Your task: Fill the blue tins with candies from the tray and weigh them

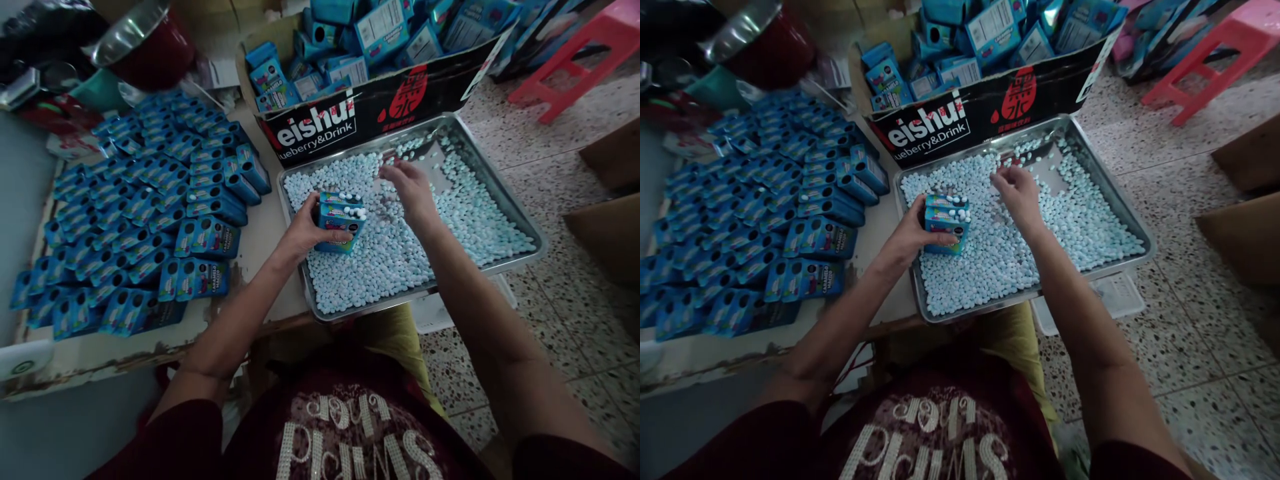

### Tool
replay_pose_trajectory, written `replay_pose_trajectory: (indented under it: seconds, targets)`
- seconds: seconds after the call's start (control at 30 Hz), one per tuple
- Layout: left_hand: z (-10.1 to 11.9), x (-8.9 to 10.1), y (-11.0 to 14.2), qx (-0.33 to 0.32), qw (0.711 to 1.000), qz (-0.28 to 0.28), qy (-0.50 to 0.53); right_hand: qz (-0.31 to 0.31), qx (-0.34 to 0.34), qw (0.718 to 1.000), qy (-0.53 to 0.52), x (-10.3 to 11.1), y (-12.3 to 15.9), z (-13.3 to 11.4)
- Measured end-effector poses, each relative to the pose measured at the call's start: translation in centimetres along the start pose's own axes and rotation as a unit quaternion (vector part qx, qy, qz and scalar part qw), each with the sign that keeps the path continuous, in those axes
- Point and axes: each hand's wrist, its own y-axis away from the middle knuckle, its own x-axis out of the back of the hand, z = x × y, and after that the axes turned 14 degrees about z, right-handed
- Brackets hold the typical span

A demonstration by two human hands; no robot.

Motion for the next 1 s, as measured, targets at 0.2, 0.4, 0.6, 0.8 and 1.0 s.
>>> replay_pose_trajectory:
  seconds: [0.2,0.4,0.6,0.8,1.0]
  targets:
    - [-1.2,0.1,0.4,-0.030,0.999,-0.033,0.026,-0.039,0.104,0.979,0.170,0.8,1.4,0.3]
    - [-0.4,1.7,-0.8,-0.138,0.986,-0.064,-0.064,-0.109,0.161,0.955,0.224,-0.4,2.0,0.0]
    - [3.4,4.1,-0.9,-0.162,0.966,-0.062,-0.190,-0.180,0.188,0.934,0.244,-0.2,2.7,-2.0]
    - [1.2,6.9,-1.9,-0.097,0.991,-0.023,-0.094,-0.233,0.235,0.920,0.209,-0.2,3.1,-1.1]
    - [-1.2,7.3,-1.7,-0.091,0.992,-0.076,-0.039,-0.180,0.233,0.927,0.231,0.0,2.9,1.2]
